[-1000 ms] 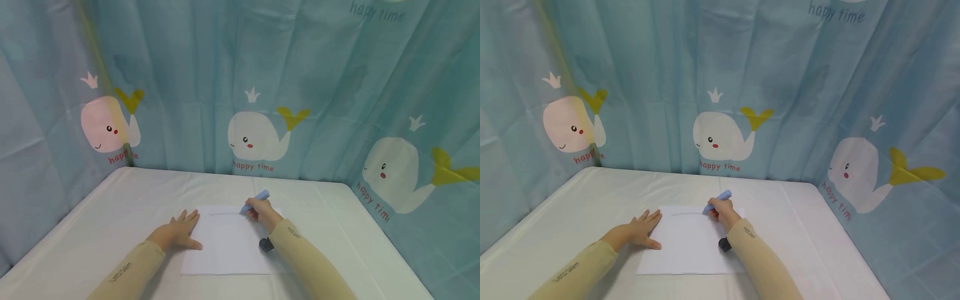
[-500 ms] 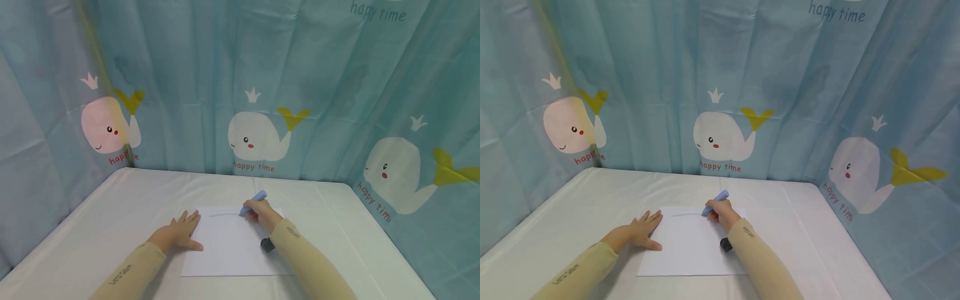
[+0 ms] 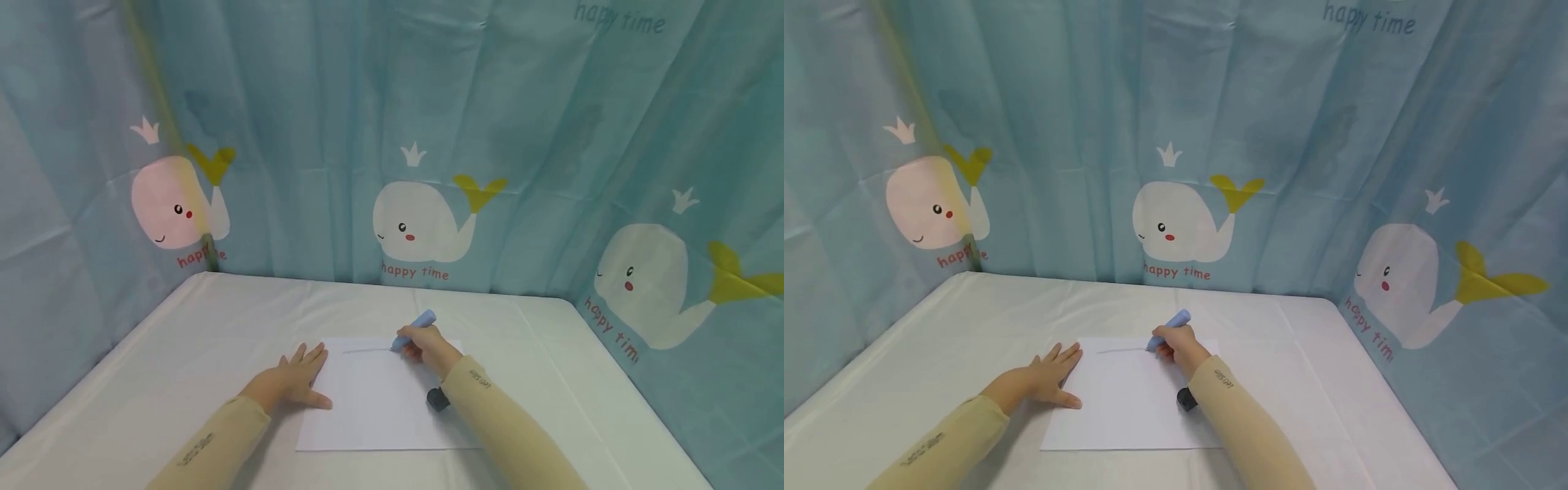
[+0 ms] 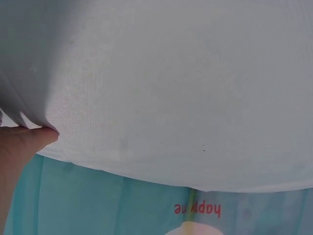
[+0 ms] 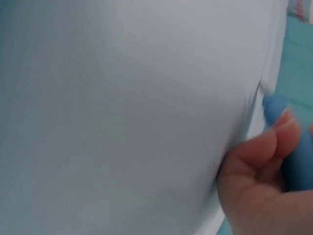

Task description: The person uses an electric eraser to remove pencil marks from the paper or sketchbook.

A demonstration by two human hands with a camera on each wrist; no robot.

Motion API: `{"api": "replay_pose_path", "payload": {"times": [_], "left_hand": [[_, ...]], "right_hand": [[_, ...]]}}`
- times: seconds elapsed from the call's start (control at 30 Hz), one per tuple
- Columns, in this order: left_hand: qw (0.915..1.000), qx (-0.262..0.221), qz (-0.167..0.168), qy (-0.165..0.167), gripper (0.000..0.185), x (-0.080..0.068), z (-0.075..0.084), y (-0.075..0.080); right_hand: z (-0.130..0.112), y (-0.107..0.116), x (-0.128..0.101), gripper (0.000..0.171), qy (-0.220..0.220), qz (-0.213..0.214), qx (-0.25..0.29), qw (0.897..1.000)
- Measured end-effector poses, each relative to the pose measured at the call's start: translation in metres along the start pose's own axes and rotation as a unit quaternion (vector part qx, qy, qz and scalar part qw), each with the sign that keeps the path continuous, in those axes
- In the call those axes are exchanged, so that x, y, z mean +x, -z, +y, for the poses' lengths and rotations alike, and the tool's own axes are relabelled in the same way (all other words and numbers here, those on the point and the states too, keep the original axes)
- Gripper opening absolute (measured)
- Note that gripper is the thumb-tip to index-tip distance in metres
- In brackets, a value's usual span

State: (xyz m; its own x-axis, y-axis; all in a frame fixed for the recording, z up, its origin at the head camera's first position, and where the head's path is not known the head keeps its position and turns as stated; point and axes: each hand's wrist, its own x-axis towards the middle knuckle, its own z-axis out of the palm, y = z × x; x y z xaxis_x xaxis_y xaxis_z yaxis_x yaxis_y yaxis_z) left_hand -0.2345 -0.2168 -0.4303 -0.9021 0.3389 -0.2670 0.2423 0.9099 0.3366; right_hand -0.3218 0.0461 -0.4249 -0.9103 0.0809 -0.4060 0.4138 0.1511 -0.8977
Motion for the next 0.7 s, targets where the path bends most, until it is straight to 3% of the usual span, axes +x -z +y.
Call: {"api": "replay_pose_path", "payload": {"times": [0.33,0.7], "left_hand": [[1.0,0.008,0.003,-0.001,0.109,0.0001,0.0014,0.001],[1.0,0.008,0.001,0.001,0.11,-0.0024,0.0029,0.0007]], "right_hand": [[0.0033,0.0041,0.0025,0.021,0.004,-0.011,0.018,1.0],[0.004,-0.0019,0.0015,0.026,0.019,0.012,0.023,0.999]]}}
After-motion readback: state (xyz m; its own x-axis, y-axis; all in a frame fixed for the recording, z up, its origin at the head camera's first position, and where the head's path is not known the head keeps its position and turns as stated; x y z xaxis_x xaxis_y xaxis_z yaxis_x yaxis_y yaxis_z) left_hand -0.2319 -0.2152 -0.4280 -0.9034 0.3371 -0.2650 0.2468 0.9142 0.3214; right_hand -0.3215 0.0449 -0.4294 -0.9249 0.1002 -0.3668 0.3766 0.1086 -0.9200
